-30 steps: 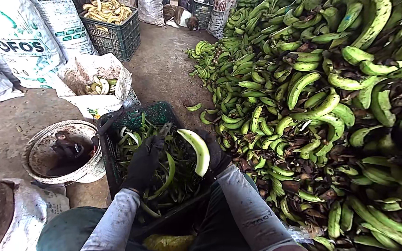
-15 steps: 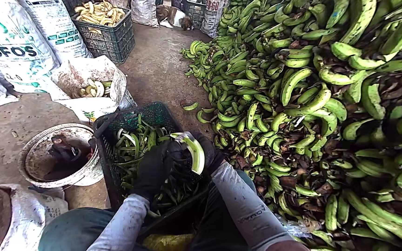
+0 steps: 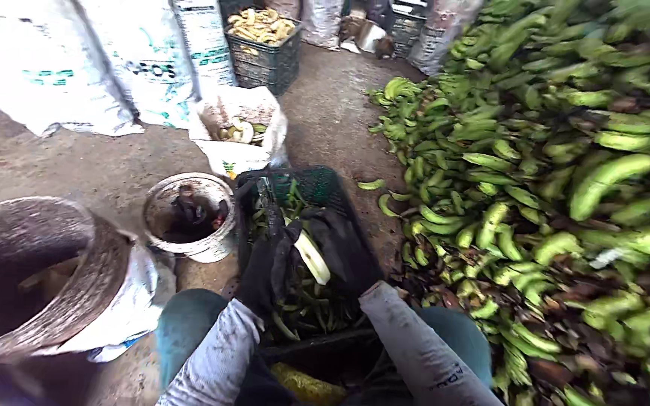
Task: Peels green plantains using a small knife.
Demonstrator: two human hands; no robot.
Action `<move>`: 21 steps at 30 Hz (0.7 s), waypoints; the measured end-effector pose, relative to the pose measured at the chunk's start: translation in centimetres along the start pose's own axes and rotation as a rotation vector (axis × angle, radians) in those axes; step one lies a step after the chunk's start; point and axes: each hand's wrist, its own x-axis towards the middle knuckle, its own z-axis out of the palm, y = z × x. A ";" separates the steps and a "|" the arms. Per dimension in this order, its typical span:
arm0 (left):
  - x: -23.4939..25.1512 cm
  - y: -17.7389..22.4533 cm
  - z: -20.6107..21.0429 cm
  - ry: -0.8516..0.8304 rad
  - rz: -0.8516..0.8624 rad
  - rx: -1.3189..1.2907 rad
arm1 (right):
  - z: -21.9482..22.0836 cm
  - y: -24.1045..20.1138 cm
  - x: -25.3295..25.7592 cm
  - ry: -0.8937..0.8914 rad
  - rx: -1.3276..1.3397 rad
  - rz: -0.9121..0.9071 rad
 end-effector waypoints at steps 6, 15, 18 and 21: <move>-3.4 6.5 -11.6 0.563 0.673 0.333 | 1.3 4.2 4.7 0.010 -0.198 0.229; -2.8 10.7 -13.3 0.747 0.695 0.449 | 4.4 10.8 8.0 -0.171 -0.753 0.520; 0.1 7.6 -7.2 0.320 0.623 0.219 | 6.3 13.8 8.2 -0.076 -0.833 0.521; 0.0 4.8 -5.0 0.039 0.434 0.067 | 7.3 5.6 6.2 -0.160 -0.769 0.661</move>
